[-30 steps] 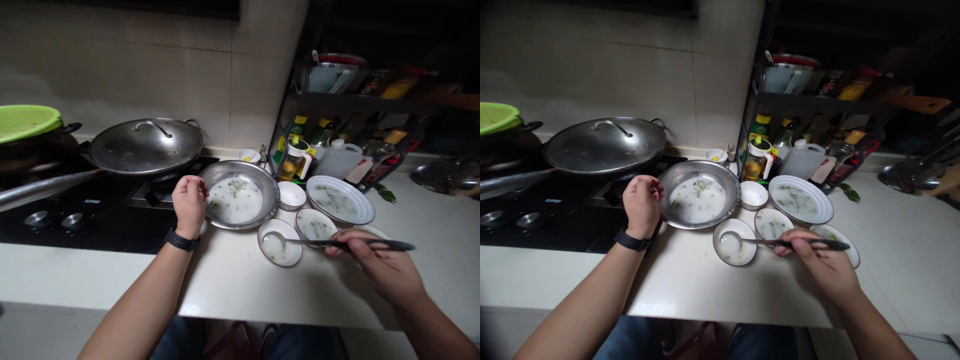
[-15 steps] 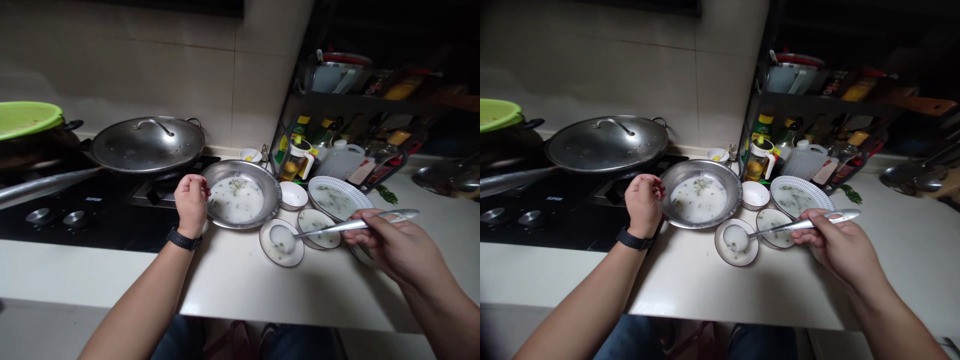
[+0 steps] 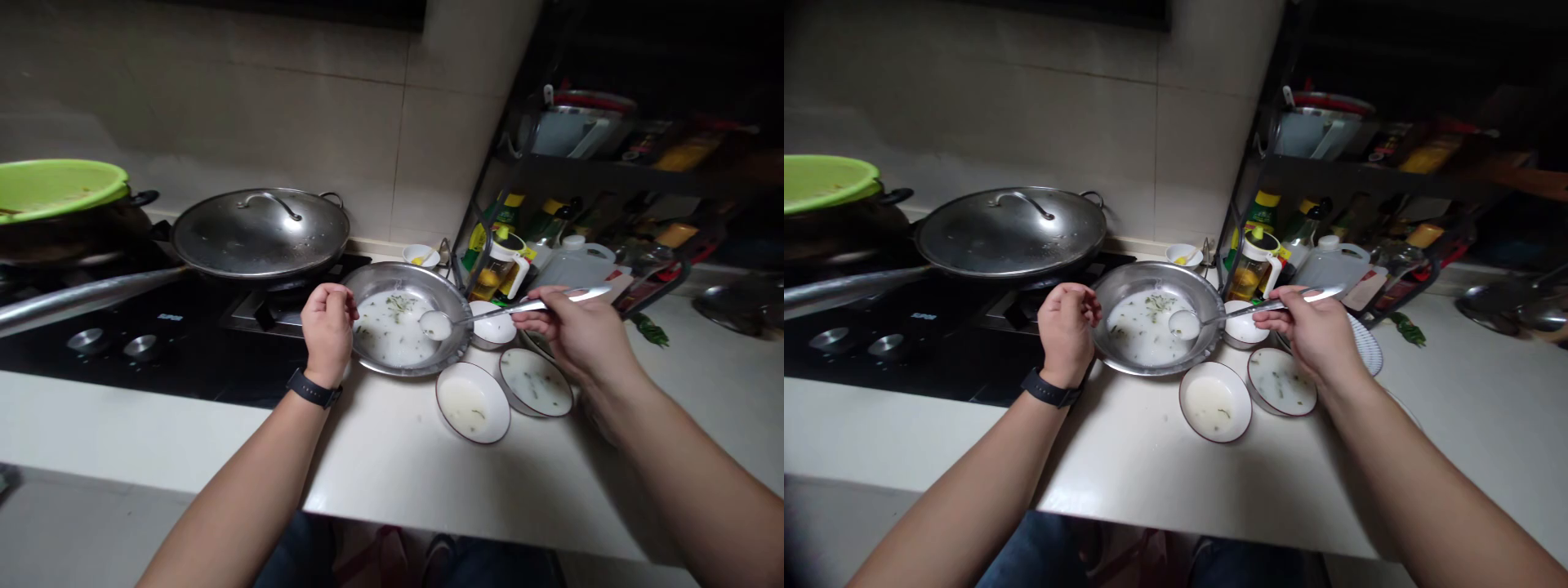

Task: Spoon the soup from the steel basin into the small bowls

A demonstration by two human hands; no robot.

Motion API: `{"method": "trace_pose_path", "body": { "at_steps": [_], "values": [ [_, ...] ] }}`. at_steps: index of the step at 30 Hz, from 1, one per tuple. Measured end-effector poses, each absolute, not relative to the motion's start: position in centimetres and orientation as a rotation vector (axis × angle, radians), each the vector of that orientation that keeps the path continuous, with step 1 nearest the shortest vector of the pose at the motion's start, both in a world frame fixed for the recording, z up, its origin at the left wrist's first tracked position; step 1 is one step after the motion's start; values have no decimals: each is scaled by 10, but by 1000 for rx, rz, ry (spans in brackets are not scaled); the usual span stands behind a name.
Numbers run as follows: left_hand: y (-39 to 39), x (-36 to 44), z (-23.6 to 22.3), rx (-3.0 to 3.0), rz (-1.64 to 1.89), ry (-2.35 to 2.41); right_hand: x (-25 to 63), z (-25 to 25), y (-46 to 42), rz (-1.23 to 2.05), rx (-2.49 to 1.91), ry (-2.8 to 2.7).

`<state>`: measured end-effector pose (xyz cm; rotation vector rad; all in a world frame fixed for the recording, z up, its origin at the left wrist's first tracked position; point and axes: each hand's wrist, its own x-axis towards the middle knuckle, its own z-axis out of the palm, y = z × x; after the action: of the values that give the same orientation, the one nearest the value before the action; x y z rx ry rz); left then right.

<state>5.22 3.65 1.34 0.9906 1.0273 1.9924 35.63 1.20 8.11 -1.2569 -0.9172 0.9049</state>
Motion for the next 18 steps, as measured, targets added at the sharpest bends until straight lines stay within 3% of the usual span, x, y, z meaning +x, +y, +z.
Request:
{"method": "trace_pose_path", "body": {
  "at_steps": [4,13,18],
  "values": [
    [35,53,15,991,1989,1031,339,58,13,834,-1265,-1183],
    [36,53,13,1001,1986,1047,332,53,-29,-84,-697,-2364],
    [37,52,13,995,1988,1043,354,70,-57,-112,-767,-2301]
  ]
}}
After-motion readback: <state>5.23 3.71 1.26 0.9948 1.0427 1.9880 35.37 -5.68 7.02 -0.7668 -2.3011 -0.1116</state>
